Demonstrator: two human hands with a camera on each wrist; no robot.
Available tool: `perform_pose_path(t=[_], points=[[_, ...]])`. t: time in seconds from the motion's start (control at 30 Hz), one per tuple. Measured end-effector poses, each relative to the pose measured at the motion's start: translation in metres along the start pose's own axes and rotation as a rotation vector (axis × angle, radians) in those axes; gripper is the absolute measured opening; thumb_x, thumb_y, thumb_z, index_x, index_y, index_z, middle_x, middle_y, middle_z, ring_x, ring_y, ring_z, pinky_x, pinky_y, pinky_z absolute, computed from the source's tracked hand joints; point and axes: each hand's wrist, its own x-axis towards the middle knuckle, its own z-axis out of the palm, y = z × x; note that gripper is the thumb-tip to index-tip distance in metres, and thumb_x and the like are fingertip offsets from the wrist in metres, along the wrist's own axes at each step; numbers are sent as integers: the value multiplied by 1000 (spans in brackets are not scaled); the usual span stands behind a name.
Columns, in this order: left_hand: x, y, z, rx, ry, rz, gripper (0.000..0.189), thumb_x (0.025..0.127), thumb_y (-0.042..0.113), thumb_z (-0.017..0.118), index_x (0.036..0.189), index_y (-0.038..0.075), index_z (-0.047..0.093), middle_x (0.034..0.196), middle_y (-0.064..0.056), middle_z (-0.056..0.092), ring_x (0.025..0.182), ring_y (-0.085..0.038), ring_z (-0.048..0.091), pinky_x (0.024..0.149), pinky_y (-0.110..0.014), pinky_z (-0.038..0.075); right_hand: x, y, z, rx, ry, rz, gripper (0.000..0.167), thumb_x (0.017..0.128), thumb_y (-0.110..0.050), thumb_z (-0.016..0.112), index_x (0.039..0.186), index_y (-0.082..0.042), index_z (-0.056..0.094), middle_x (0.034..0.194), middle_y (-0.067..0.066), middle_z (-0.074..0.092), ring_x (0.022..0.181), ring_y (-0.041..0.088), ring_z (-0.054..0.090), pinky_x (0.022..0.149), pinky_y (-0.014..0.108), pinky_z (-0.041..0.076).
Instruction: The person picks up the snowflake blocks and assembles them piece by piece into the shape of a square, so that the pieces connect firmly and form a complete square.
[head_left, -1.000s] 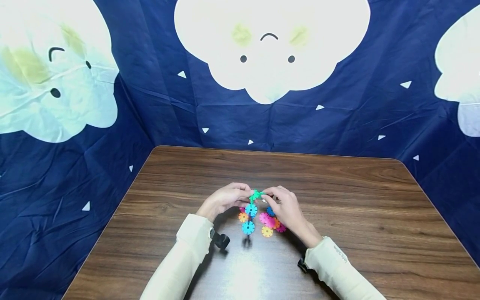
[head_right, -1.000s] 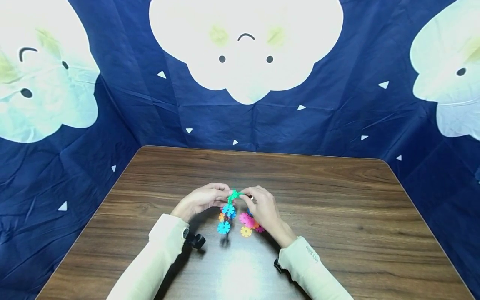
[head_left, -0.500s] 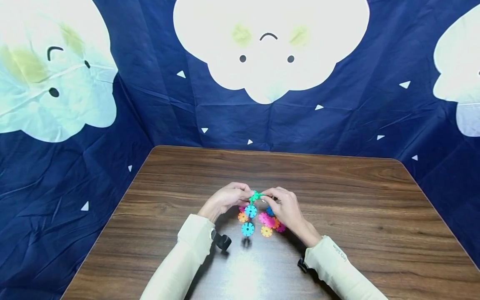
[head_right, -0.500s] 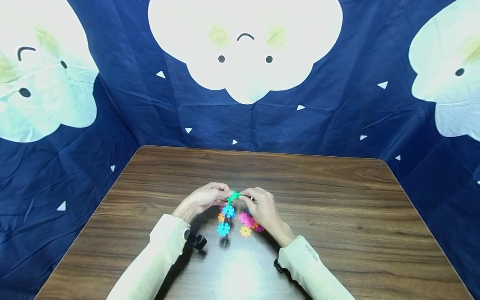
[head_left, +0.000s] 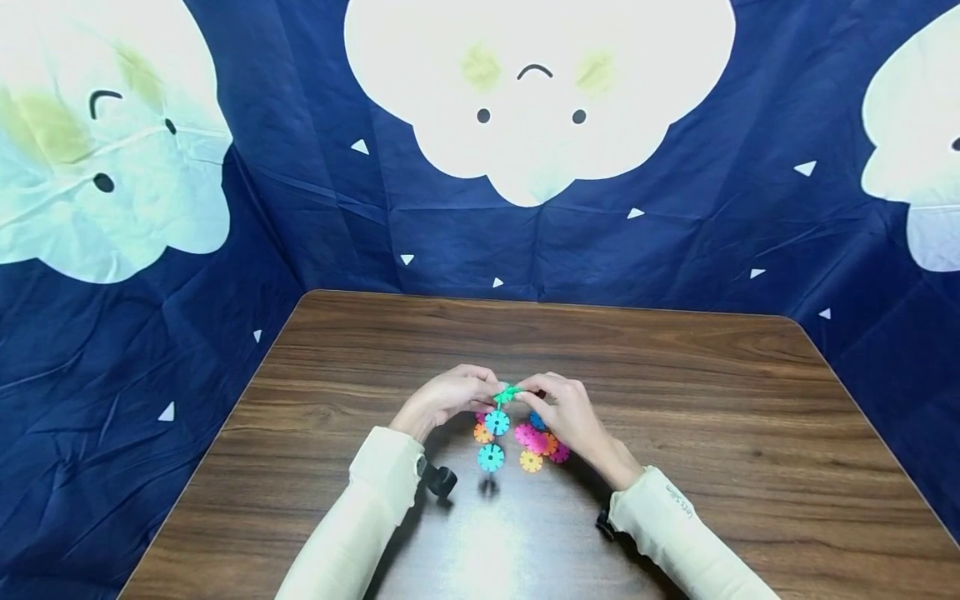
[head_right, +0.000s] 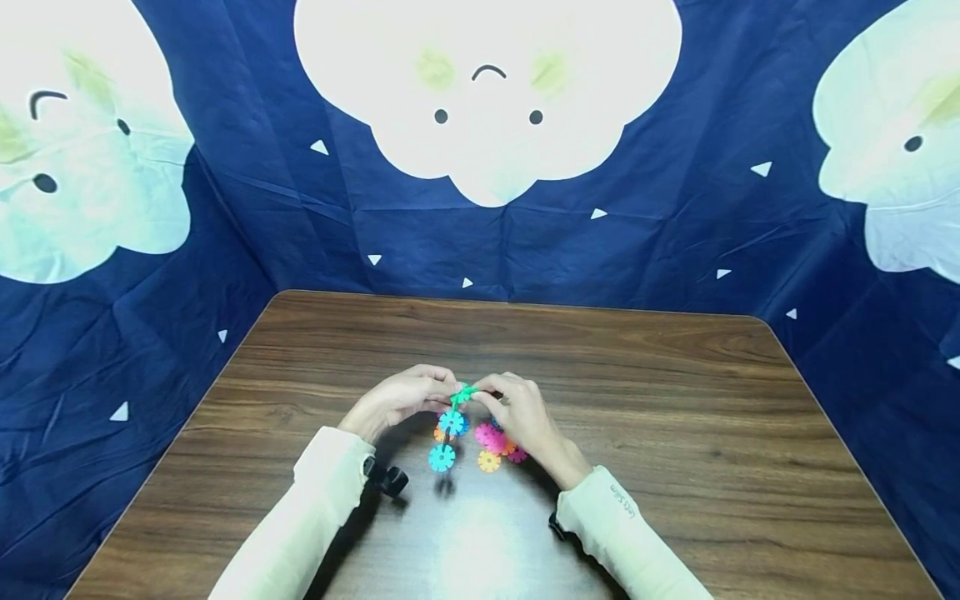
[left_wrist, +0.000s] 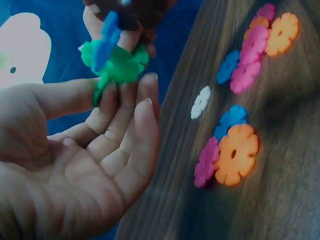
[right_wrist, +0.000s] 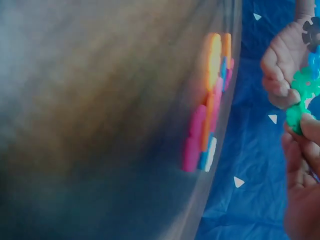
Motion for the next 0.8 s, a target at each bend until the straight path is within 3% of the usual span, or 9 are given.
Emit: perform_pose_path(t=[0.2, 0.33, 0.43, 0.63, 0.8], points=[[-1, -2, -7, -20, -13, -1, 19, 94, 14, 57, 75, 12, 55, 79, 3, 62, 79, -10, 63, 83, -30, 54, 4, 2, -10, 46, -207, 218, 14, 89, -18, 69, 101, -13, 68, 91, -2, 71, 76, 10, 63, 68, 23, 54], [-1, -5, -10, -25, 0, 0, 19, 94, 14, 58, 75, 12, 53, 79, 3, 59, 78, -11, 62, 82, -29, 53, 0, 7, -18, -44, -350, 351, 12, 88, -20, 69, 98, -13, 67, 91, -2, 68, 82, 11, 62, 74, 28, 52], [-1, -6, -11, -26, 2, 2, 19, 94, 14, 58, 75, 12, 53, 79, 3, 58, 78, -11, 61, 81, -28, 53, -4, 12, -20, -123, -435, 385, 18, 84, -20, 74, 97, -10, 67, 94, 2, 65, 87, 17, 61, 79, 34, 51], [-2, -4, -10, -16, -5, 4, 19, 94, 14, 57, 76, 12, 53, 81, 2, 58, 79, -11, 61, 83, -29, 53, -10, 14, -13, -209, -473, 414, 22, 80, -18, 77, 97, -10, 65, 96, 4, 58, 92, 20, 56, 84, 38, 48], [-2, -2, -11, -11, -30, 30, 20, 94, 15, 57, 75, 13, 54, 81, 3, 58, 80, -10, 61, 83, -29, 54, -10, 13, -13, -211, -450, 437, 25, 77, -17, 79, 90, -11, 59, 88, 0, 58, 82, 15, 54, 75, 34, 47]])
